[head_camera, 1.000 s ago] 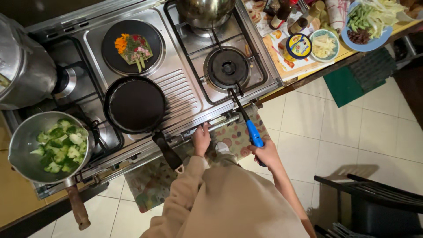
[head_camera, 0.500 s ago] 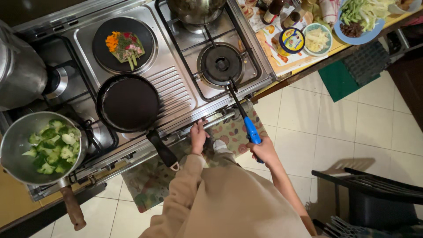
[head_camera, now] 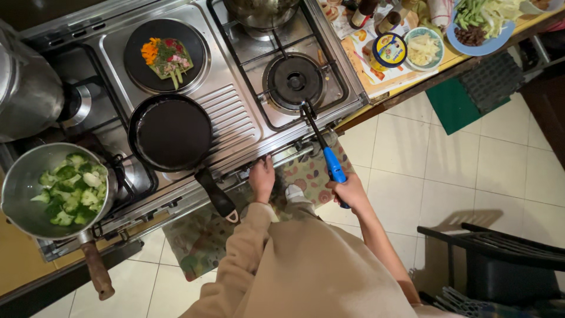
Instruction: The person fills a small pot with water, adds broccoli florets by hand, and places it on a gas stove. The person then uses a blue lighter to ignite several burners on the stove and moves the pot and a pan between them.
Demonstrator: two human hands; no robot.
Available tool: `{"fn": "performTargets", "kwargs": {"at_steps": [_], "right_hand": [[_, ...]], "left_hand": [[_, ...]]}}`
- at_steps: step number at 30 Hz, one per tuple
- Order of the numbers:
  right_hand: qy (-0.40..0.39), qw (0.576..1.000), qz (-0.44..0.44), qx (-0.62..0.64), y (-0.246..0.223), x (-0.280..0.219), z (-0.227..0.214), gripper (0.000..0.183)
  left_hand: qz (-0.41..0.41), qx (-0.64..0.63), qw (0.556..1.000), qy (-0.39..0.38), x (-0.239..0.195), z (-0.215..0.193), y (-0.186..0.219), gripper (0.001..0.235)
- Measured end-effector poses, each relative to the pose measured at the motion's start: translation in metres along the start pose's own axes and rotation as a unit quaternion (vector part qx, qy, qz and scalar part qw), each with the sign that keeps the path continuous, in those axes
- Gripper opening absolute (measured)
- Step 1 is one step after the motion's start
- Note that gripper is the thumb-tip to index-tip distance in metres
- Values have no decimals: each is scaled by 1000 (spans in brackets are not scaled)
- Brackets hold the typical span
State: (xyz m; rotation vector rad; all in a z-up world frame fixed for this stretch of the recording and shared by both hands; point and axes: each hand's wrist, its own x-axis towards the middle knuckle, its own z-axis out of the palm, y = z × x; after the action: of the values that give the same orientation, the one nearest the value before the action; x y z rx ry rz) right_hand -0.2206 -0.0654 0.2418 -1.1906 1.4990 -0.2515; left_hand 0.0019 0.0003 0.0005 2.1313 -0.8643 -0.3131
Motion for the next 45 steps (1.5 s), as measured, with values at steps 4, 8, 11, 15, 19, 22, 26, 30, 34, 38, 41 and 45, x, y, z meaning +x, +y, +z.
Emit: {"fn": "performTargets", "kwargs": {"at_steps": [4, 8, 11, 15, 19, 22, 26, 30, 34, 38, 41, 45], "right_hand": [[-3, 1000, 10, -5, 4, 5, -1, 14], [-5, 999, 3, -33, 7, 8, -4, 18], [-9, 999, -4, -39, 3, 6, -9, 17], [-26, 999, 2, -44, 2, 5, -14, 18], [-53, 998, 26, -16, 8, 11, -19, 17], [-64, 997, 30, -2, 12, 10, -23, 16], [-69, 997, 22, -28, 13, 19, -27, 19], [-68, 997, 35, -22, 13, 21, -27, 16], [-65, 997, 43, -6, 15, 30, -24, 13], [-77, 995, 58, -14, 24, 29, -26, 20], [-79, 995, 55, -21, 25, 29, -27, 26], [-74, 996, 56, 4, 20, 22, -26, 15]], "left_hand": [[3, 158, 987, -22, 7, -8, 8, 46], [101, 210, 972, 29, 8, -25, 28, 51], [94, 163, 982, -11, 1, -36, 62, 49], [1, 151, 968, -200, 1, -7, 111, 67], [-3, 147, 967, -208, 13, 41, 107, 63], [-3, 166, 967, -194, 21, 61, 98, 58], [-45, 155, 962, -220, 28, 63, 97, 55], [-86, 92, 969, -210, 24, 53, 100, 54], [-60, -16, 990, -125, 18, 61, 94, 44], [-71, -54, 988, -124, 9, 68, 81, 44], [-61, -73, 987, -132, 9, 80, 68, 47], [15, -153, 985, -76, 4, 94, 54, 44]]}}
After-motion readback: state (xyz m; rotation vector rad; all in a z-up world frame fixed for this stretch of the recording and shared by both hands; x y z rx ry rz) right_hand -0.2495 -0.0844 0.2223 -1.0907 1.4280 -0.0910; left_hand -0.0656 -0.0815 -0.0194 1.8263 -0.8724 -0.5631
